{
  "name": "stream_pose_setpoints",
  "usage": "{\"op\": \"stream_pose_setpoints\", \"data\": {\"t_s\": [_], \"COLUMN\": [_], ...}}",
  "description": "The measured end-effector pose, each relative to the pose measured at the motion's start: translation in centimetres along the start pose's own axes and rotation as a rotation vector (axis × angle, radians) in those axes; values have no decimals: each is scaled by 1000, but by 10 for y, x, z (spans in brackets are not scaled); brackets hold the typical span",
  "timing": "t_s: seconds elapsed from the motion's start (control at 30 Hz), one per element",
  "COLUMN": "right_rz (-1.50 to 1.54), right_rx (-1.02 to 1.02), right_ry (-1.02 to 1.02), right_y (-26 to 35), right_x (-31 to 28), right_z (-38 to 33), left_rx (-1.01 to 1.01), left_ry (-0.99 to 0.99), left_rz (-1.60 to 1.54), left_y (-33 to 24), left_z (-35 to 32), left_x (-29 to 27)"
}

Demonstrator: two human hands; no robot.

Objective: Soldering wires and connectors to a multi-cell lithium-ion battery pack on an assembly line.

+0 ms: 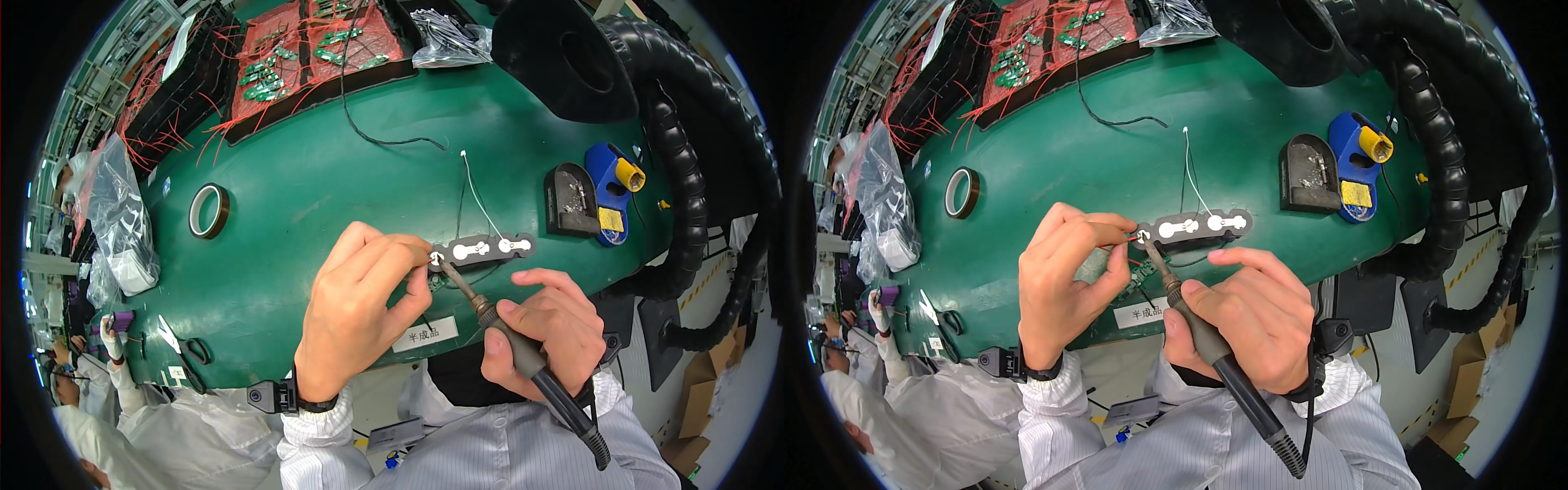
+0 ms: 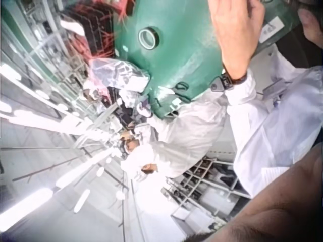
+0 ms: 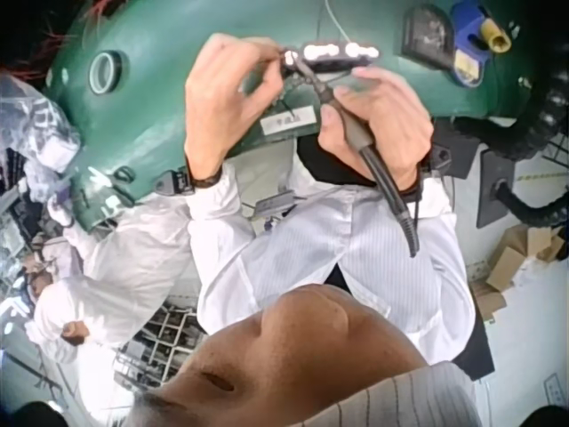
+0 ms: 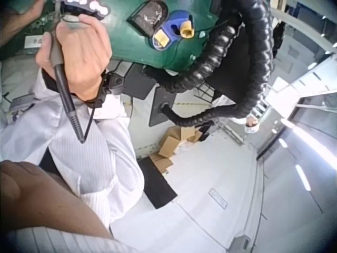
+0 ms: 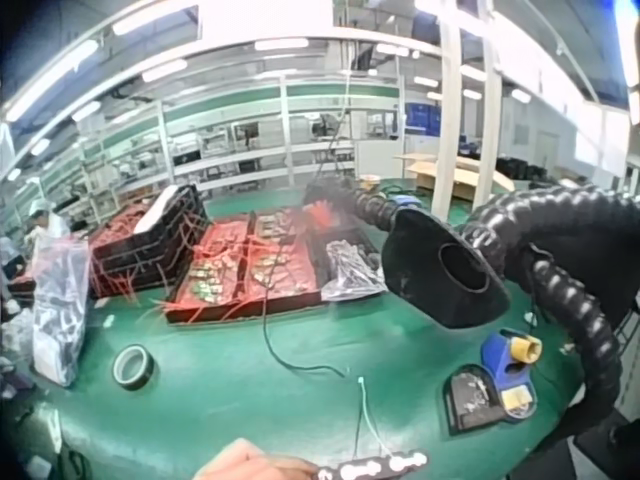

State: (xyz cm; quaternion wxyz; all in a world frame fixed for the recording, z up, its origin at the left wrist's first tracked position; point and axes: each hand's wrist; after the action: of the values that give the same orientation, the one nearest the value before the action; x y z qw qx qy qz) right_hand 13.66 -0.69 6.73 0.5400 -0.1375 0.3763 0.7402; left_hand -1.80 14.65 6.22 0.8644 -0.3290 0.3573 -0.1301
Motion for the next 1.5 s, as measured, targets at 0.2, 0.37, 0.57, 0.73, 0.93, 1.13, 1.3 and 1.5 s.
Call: {"op": "stream_pose_setpoints", "data": {"t_s": [0.2, 0.37, 0.57, 0.73, 0.93, 1.13, 1.3, 1.5], "right_rz": [7, 2, 4, 13, -9, -18, -19, -15], "right_rx": [-8, -23, -27, -31, -54, -52, -47, -46], "right_ry": [3, 8, 18, 30, 7, 1, -10, -12], "right_y": [-1, -2, -2, -2, -2, -1, -1, -2], "right_x": [2, 2, 1, 1, 3, 4, 4, 4], "right_z": [0, 0, 1, 0, 0, 0, 0, 0], "left_rx": [8, 9, 11, 14, 12, 9, 9, 22], "left_ry": [13, 10, 26, 44, 73, 85, 101, 118], "left_rz": [7, 12, 15, 7, 9, 34, 51, 78], "left_y": [1, 0, 0, 0, -2, -4, -5, -6], "left_z": [0, 0, 1, 3, 6, 7, 8, 9], "left_x": [-1, 0, -1, -3, -4, -5, -5, -5]}}
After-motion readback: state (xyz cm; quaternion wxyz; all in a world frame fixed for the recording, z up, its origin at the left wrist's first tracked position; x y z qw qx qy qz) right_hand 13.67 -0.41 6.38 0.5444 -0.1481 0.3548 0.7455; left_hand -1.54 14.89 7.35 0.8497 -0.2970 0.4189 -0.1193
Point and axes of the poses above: each hand's wrist, its own z-axis towards the middle knuckle, its own x-axis out of the palm, y = z × x, and after that the axes turned 12 degrees about -z, right-handed
